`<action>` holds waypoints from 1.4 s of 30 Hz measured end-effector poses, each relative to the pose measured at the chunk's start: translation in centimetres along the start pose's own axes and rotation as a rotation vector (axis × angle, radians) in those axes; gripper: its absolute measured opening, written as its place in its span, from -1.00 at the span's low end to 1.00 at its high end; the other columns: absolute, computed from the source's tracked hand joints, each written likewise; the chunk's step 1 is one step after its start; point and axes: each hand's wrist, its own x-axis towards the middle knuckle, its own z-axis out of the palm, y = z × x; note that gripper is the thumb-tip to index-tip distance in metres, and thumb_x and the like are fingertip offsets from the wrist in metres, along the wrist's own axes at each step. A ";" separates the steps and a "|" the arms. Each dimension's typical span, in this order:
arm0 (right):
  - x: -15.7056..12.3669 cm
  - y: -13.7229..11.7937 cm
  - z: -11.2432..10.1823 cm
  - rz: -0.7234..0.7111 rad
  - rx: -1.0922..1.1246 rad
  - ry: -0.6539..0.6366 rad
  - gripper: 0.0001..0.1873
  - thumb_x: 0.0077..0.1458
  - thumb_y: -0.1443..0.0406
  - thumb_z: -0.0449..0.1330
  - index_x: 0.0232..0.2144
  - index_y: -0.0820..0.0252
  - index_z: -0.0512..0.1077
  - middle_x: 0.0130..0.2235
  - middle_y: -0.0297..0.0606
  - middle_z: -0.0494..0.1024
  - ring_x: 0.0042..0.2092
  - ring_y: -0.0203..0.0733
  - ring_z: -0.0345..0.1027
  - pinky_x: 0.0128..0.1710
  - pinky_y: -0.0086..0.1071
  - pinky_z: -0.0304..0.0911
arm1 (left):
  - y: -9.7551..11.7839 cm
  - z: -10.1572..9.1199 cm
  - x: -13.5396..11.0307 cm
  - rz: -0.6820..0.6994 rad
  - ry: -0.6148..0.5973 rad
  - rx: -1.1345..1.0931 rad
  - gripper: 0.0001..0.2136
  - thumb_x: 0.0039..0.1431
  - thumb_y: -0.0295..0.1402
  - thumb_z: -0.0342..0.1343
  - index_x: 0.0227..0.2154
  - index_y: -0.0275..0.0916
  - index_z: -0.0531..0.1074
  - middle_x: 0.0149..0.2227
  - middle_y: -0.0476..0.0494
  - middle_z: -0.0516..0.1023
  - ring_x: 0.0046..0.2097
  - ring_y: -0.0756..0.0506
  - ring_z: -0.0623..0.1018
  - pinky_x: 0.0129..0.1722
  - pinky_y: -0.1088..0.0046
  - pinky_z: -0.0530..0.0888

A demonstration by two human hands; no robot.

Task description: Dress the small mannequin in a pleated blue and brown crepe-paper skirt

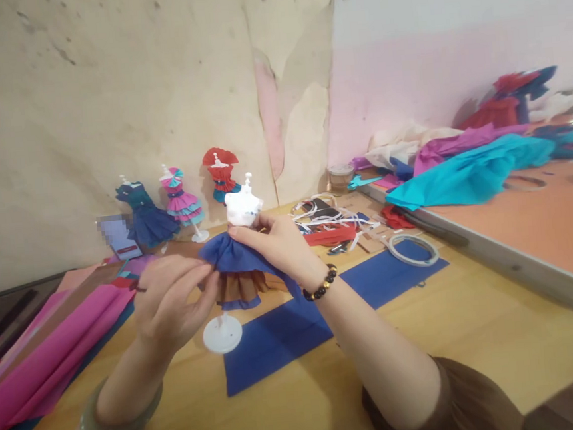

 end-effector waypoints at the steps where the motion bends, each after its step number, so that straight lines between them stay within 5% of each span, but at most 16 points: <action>1: 0.0 0.0 0.0 -0.005 0.000 -0.009 -0.58 -0.03 0.02 0.35 -0.28 0.25 0.59 -0.29 -0.17 0.64 -0.24 -0.09 0.49 -0.23 -0.27 0.38 | 0.0 0.0 0.0 -0.031 -0.009 0.014 -0.63 -0.05 -0.61 0.35 -0.15 -0.36 0.44 -0.25 -0.33 0.60 -0.20 -0.25 0.59 -0.19 0.13 0.56; 6: 0.0 0.2 0.0 -0.022 -0.002 -0.043 -0.59 -0.01 0.03 0.34 -0.26 0.24 0.59 -0.27 -0.17 0.64 -0.22 -0.09 0.50 -0.19 -0.26 0.38 | -0.3 0.1 0.0 -0.112 -0.060 -0.041 -0.61 -0.05 -0.67 0.27 -0.12 -0.31 0.42 -0.10 -0.38 0.57 -0.02 -0.35 0.56 -0.05 -0.04 0.53; 12: 0.0 0.5 -0.2 -0.067 0.005 -0.084 -0.58 0.00 0.03 0.35 -0.21 0.21 0.58 -0.22 -0.19 0.65 -0.18 -0.07 0.51 -0.13 -0.24 0.40 | -0.6 0.1 -0.1 -0.217 -0.038 -0.144 -0.65 0.00 -0.72 0.17 -0.16 -0.28 0.42 -0.16 -0.29 0.59 -0.07 -0.25 0.58 -0.05 0.07 0.54; 21: 0.0 0.5 -0.1 -0.142 0.030 -0.144 -0.59 0.04 0.03 0.34 -0.19 0.21 0.57 -0.20 -0.20 0.66 -0.18 -0.10 0.51 -0.14 -0.26 0.38 | -0.8 0.0 -0.6 -0.096 -0.008 -0.109 -0.74 0.03 -0.68 0.23 -0.24 -0.29 0.46 -0.30 -0.19 0.62 -0.19 -0.19 0.61 -0.16 0.17 0.54; 31: -0.2 0.6 0.0 -0.121 0.026 -0.134 -0.58 0.03 0.00 0.34 -0.19 0.17 0.57 -0.20 -0.23 0.66 -0.18 -0.11 0.51 -0.12 -0.27 0.39 | -0.7 0.3 -0.8 -0.136 -0.006 -0.120 -0.73 0.05 -0.67 0.18 -0.24 -0.21 0.42 -0.30 -0.13 0.62 -0.23 -0.13 0.63 -0.16 0.22 0.55; 42: -0.4 0.0 0.1 -0.129 0.050 -0.111 -0.60 0.03 0.05 0.35 -0.19 0.21 0.57 -0.20 -0.18 0.65 -0.19 -0.10 0.51 -0.13 -0.24 0.38 | -0.4 -0.4 0.1 -0.385 0.014 -0.346 -0.84 0.14 -0.52 0.10 -0.22 -0.22 0.43 -0.23 -0.19 0.53 -0.11 -0.21 0.53 -0.07 0.08 0.47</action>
